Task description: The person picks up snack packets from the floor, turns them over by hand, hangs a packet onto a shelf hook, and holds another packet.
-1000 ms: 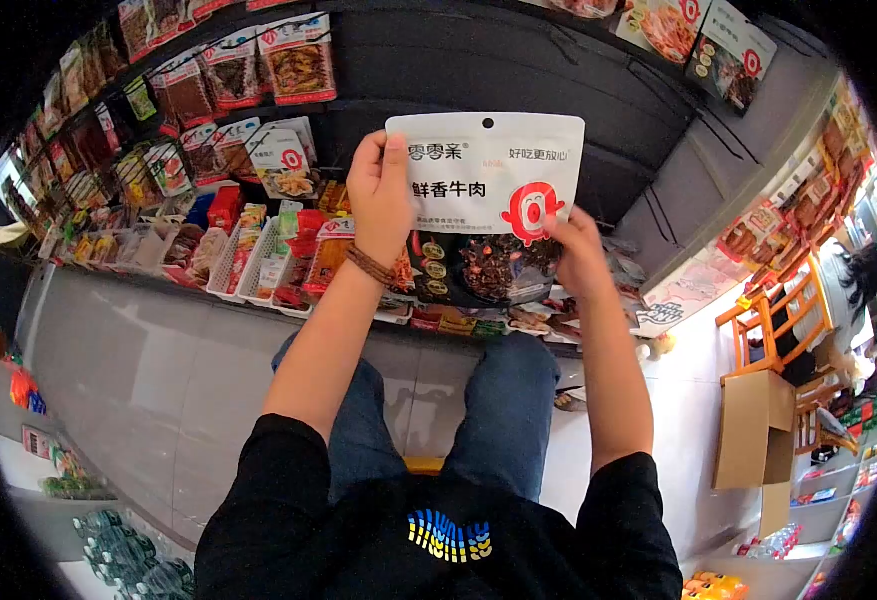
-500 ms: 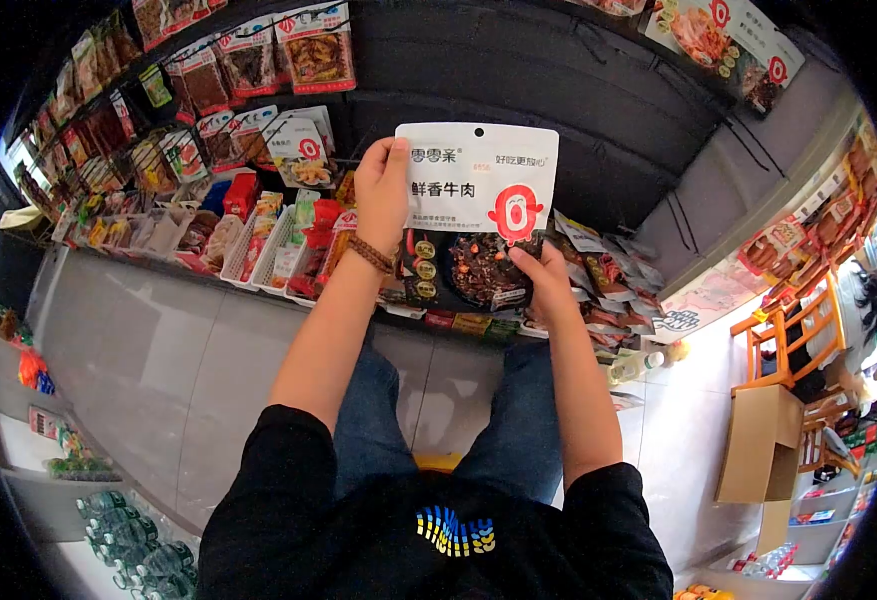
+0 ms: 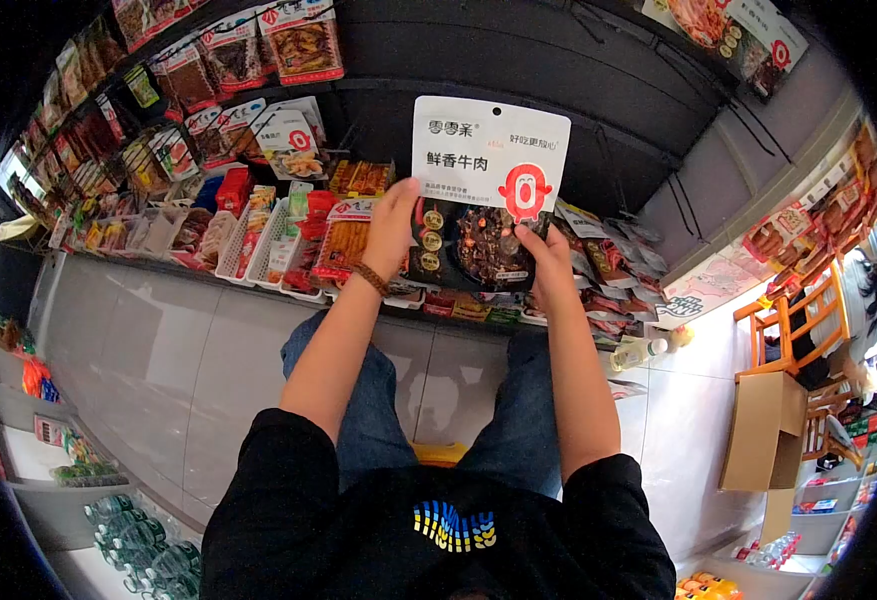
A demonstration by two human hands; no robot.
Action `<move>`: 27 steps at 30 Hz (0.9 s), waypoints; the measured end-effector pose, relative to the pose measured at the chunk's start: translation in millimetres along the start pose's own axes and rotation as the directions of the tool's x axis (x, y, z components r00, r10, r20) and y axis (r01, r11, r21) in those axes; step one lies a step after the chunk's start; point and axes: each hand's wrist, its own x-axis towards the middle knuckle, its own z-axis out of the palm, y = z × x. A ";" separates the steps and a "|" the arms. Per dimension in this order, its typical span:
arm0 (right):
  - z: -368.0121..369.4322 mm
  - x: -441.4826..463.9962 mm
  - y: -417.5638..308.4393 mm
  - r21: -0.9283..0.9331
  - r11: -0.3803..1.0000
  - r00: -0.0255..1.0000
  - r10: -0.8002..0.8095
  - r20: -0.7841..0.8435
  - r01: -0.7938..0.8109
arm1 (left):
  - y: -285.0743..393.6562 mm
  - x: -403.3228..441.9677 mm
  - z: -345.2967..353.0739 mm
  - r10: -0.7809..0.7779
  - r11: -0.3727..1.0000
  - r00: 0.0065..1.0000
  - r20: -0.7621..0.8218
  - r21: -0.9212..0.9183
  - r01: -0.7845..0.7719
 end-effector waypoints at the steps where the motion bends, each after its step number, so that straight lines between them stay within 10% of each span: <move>1: -0.1 2.0 -0.5 0.003 1.000 1.000 -0.001 0.001 0.001 | -5.8 -1.0 -0.5 -0.001 1.000 1.000 0.000 -0.001 0.001; 27: -8.8 21.3 11.1 0.046 0.999 0.997 -0.003 -0.074 0.006 | -35.4 4.8 9.0 0.087 0.994 0.996 0.031 0.059 -0.089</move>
